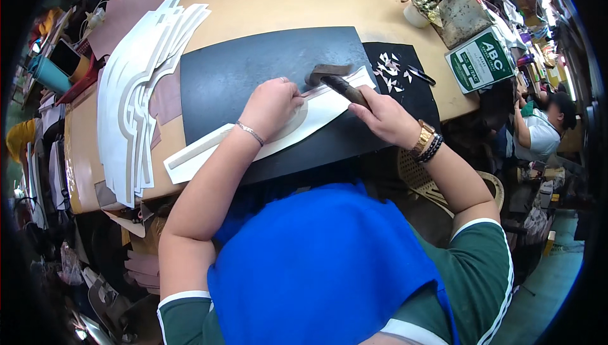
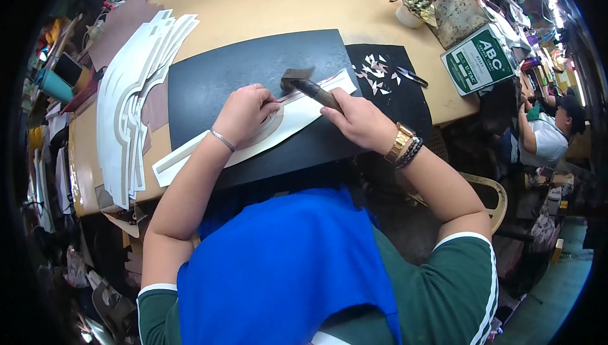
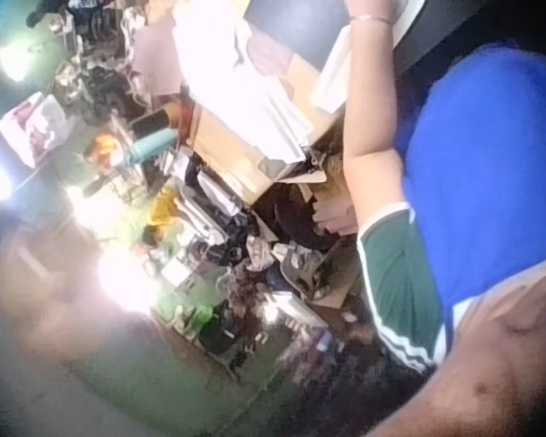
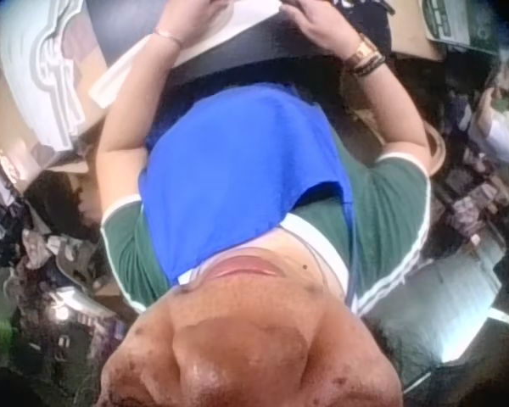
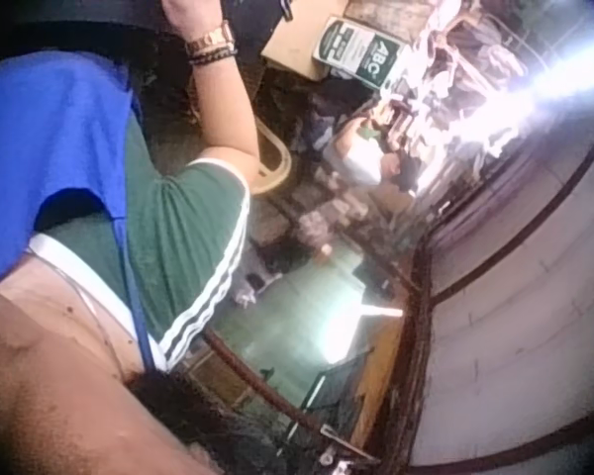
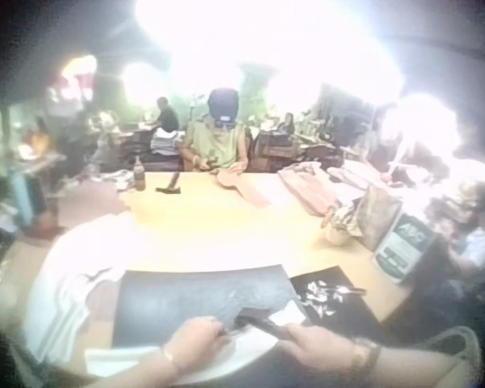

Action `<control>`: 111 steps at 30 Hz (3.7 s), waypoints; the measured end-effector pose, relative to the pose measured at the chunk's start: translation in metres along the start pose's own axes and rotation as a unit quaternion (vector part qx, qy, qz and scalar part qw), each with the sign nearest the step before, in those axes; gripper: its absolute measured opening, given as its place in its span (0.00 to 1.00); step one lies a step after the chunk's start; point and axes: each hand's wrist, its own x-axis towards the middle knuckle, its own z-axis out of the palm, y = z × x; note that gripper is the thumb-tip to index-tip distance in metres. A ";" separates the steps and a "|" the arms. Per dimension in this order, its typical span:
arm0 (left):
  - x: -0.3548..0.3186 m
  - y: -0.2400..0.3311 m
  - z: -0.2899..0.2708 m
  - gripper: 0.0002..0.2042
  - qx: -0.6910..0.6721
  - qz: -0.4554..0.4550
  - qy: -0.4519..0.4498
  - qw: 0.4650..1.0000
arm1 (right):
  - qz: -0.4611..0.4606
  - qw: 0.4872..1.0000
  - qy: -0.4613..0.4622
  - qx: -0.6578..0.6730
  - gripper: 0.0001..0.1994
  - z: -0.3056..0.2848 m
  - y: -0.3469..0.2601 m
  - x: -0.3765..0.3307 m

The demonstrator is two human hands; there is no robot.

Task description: The person assembles leather components by hand and using a hammer. They align two leather pieces, use a small tool to apply adhesive or mark edges, and then use a hammer to press the seams together on a work surface.

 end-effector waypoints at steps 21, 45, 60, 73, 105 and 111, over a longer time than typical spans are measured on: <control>-0.020 0.011 -0.034 0.21 0.043 -0.130 -0.140 0.981 | 0.075 0.996 0.025 0.039 0.16 0.007 0.038 -0.040; 0.008 0.021 0.018 0.11 0.029 -0.093 0.051 0.994 | -0.002 0.998 0.048 -0.032 0.16 0.016 0.036 -0.007; 0.004 0.023 0.036 0.07 0.218 0.033 0.142 0.965 | -0.015 0.995 0.065 -0.070 0.16 -0.002 0.011 0.024; 0.010 -0.002 -0.003 0.10 -0.108 -0.119 -0.035 0.986 | -0.009 0.999 0.038 -0.029 0.16 0.012 0.019 0.015; -0.018 0.022 0.024 0.08 0.080 -0.032 0.112 0.990 | -0.048 0.982 0.077 -0.163 0.16 -0.008 0.006 0.015; 0.003 0.034 0.023 0.11 0.033 -0.098 0.069 0.992 | -0.015 0.997 0.028 -0.077 0.17 0.007 0.024 0.012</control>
